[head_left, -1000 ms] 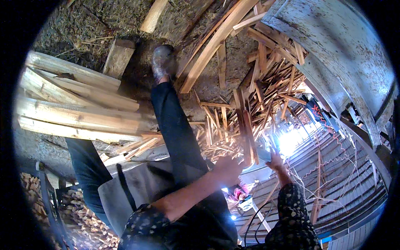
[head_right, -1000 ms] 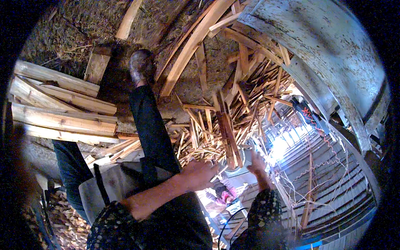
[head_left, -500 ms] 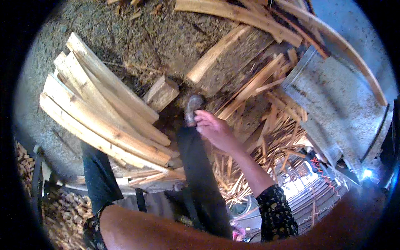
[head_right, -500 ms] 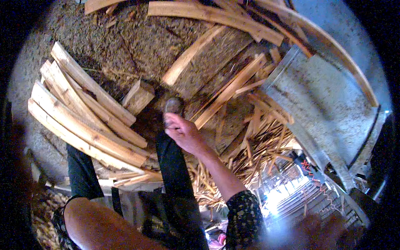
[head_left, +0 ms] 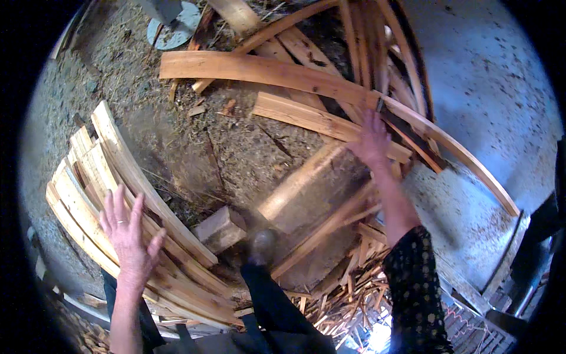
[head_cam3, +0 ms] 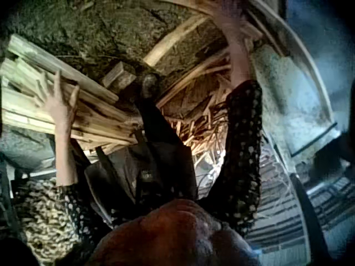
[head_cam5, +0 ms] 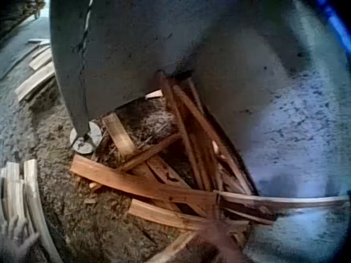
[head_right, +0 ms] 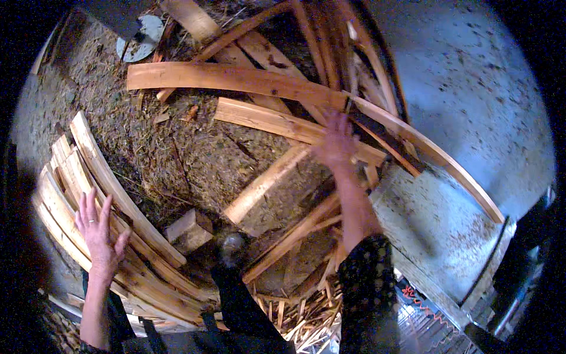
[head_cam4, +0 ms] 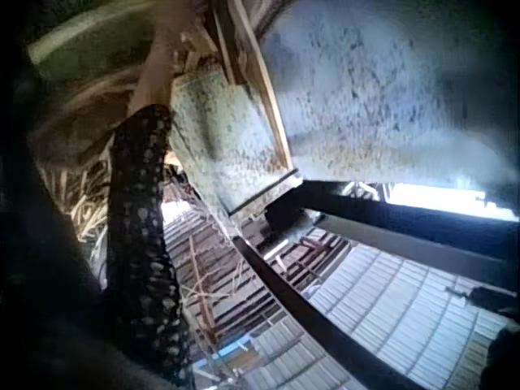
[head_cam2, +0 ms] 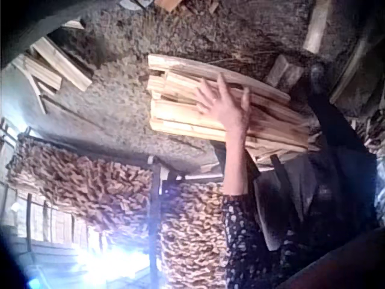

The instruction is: The person repeatedly picks up bundles of wooden planks from a pile on the floor and carries them to a metal rack, stacking them neatly on top of existing wood. The person handles the planks by hand, organizing them into a growing stack.

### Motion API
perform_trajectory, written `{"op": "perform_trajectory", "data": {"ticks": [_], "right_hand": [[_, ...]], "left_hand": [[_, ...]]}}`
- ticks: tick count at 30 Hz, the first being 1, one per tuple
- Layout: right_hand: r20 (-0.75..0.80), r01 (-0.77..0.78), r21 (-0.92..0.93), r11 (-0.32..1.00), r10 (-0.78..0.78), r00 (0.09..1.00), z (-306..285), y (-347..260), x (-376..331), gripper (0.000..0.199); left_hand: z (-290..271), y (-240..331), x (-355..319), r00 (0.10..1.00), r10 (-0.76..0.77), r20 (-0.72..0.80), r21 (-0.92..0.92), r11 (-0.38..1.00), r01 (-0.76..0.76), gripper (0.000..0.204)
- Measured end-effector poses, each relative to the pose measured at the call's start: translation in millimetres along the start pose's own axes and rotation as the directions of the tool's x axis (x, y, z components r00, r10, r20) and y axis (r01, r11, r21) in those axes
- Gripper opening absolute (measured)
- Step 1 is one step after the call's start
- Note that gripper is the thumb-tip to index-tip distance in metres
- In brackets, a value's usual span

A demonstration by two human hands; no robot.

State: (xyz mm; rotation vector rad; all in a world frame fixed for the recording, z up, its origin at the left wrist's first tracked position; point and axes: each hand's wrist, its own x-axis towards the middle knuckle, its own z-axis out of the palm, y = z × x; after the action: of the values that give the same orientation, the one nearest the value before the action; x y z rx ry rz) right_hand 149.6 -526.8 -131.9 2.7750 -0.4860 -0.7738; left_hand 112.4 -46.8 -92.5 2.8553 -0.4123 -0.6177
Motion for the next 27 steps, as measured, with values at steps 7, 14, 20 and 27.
{"op": "perform_trajectory", "data": {"ticks": [7, 14, 20, 27], "right_hand": [[0.015, 0.170, 0.134, 0.976, -0.173, 0.985, 39, 47, 6, 0.107], [0.050, 0.149, -0.036, 0.988, -0.147, 0.988, 45, 24, -54, 0.090], [0.088, 0.184, 0.012, 0.983, -0.184, 0.979, 73, -10, -88, 0.073], [0.040, 0.386, 0.444, 0.809, -0.449, 0.893, 14, -58, -155, 0.072]], "left_hand": [[12, -20, 0, 0.997, 0.077, -0.032, -0.082, 0.993, -0.079, 0.053], [7, -13, 5, 0.982, 0.091, -0.167, -0.307, 0.941, -0.140, 0.034], [4, -17, 2, 0.979, 0.076, -0.190, -0.352, 0.925, -0.140, 0.032], [2, -21, 4, 0.980, 0.075, -0.187, -0.425, 0.893, -0.149, 0.028]]}}
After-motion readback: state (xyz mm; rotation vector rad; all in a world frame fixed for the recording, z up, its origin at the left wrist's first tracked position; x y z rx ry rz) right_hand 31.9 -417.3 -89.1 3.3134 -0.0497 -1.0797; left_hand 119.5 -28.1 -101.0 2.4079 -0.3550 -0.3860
